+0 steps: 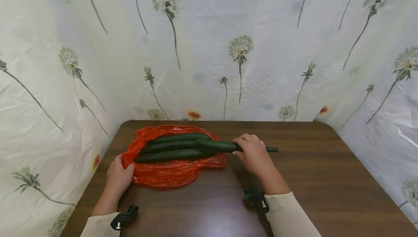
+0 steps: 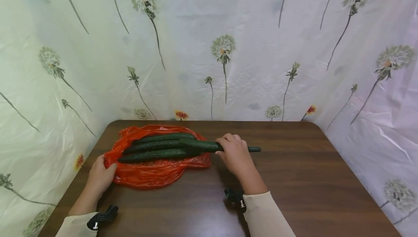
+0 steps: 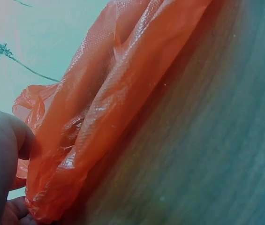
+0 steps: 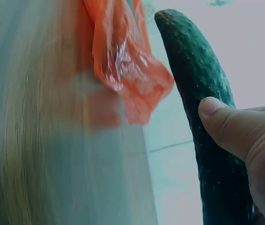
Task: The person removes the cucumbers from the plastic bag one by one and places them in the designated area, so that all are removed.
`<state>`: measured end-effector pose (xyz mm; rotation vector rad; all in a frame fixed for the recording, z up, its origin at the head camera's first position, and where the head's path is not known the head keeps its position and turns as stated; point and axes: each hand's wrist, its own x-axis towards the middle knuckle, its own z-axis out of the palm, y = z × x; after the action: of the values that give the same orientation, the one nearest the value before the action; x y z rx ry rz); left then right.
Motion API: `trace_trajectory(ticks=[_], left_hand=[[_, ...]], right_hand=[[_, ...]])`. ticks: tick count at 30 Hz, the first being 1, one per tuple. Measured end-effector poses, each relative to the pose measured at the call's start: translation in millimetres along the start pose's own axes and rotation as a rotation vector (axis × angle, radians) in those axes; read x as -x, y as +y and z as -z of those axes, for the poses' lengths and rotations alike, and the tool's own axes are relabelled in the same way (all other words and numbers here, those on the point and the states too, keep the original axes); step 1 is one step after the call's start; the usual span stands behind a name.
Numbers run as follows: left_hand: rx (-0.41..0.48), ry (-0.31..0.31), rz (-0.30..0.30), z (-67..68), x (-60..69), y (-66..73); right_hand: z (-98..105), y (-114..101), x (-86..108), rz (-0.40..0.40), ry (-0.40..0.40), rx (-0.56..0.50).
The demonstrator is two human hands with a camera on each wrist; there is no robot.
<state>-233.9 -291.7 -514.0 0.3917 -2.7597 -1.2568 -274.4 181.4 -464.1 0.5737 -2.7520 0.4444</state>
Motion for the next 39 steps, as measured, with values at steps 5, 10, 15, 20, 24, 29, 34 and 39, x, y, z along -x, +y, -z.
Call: trace_trajectory(ticks=[5, 10, 15, 20, 24, 29, 34, 39], left_hand=[[0.000, 0.003, -0.003, -1.8, 0.0, -1.2], [0.003, 0.000, -0.002, -1.9, 0.2, -2.4], [0.001, 0.003, -0.001, -0.4, 2.3, -2.6], [0.003, 0.004, 0.002, -0.1, 3.2, -3.8], [0.007, 0.000, 0.011, 0.1, 3.0, -4.4], [0.006, -0.009, 0.010, 1.4, 0.9, -3.0], [0.003, -0.006, 0.008, 1.1, -0.3, -2.3], [0.003, -0.004, 0.008, -0.3, -0.9, -1.8]], right_hand=[[-1, 14, 4.5, -0.011, -0.006, -0.012], [-2, 26, 8.3, -0.038, -0.020, -0.024], [-1, 36, 9.4, -0.059, -0.035, -0.045], [1, 43, 10.2, -0.078, -0.038, -0.062], [1, 50, 11.2, -0.092, -0.036, -0.064], [-1, 62, 14.0, -0.127, -0.035, -0.066], [-3, 74, 17.2, -0.168, -0.060, -0.081], [-4, 83, 21.7, -0.188, -0.067, -0.073]])
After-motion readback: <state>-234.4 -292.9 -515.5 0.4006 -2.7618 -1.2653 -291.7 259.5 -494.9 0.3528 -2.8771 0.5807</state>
